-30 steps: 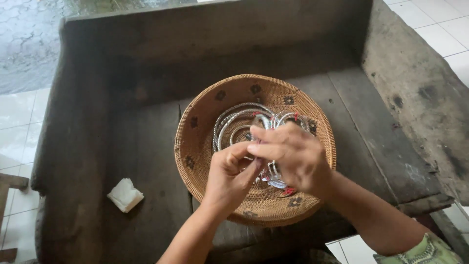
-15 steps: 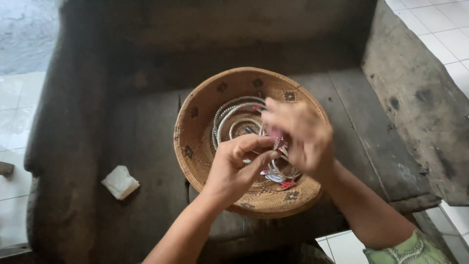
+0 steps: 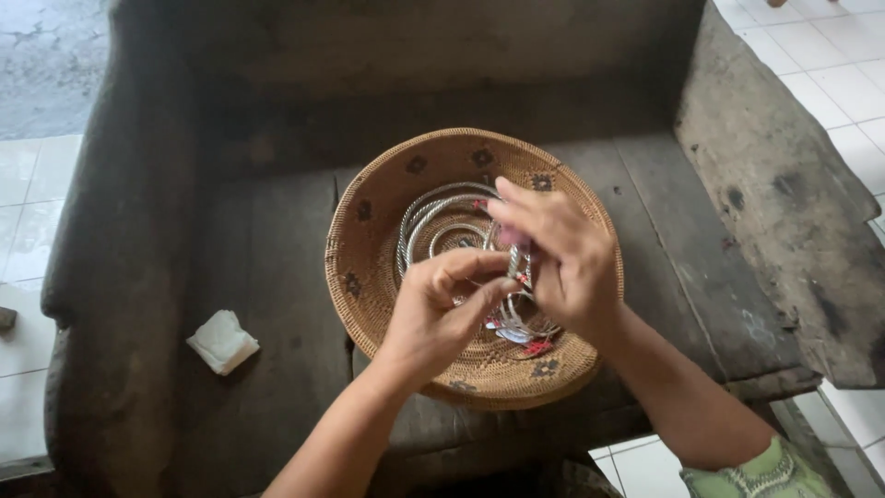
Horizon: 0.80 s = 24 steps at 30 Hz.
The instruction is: Cleaning and polishing silver bracelets one by one using a small cloth inside a workshop.
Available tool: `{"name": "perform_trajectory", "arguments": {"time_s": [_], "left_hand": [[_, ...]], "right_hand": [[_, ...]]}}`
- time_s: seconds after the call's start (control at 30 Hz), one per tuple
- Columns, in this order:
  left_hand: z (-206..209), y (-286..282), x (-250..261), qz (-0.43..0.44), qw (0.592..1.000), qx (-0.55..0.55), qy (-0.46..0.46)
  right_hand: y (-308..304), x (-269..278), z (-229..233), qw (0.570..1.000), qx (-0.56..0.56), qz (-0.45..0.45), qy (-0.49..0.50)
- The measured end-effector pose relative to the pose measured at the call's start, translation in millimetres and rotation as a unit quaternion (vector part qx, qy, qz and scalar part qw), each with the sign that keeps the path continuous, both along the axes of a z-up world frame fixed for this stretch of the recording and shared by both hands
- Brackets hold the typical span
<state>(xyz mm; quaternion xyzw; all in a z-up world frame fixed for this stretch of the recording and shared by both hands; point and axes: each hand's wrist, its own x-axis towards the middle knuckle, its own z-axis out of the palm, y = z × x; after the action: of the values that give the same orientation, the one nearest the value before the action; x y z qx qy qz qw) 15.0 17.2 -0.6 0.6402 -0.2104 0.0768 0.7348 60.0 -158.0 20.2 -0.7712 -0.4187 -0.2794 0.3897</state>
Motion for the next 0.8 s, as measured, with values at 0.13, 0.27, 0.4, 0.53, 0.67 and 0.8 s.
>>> {"name": "perform_trajectory", "arguments": {"time_s": [0.13, 0.27, 0.4, 0.53, 0.67, 0.8], "left_hand": [[-1, -1, -1, 0.008, 1.0, -0.024, -0.011], [0, 0, -3, 0.008, 0.999, 0.006, -0.036], [4, -1, -6, -0.014, 1.0, 0.002, -0.018], [2, 3, -2, 0.003, 0.999, -0.008, -0.034], [3, 1, -4, -0.001, 0.999, 0.015, -0.049], [6, -1, -6, 0.005, 0.999, 0.021, -0.043]], "right_hand": [[2, -12, -3, 0.995, -0.061, -0.027, -0.081], [0, 4, -3, 1.0, 0.011, -0.008, 0.009], [4, -4, 1, 0.997, -0.002, -0.055, -0.052], [5, -14, -10, 0.993, -0.019, -0.052, -0.109], [3, 4, -8, 0.999, 0.031, -0.022, -0.01], [1, -6, -4, 0.996, 0.017, -0.05, -0.078]]}}
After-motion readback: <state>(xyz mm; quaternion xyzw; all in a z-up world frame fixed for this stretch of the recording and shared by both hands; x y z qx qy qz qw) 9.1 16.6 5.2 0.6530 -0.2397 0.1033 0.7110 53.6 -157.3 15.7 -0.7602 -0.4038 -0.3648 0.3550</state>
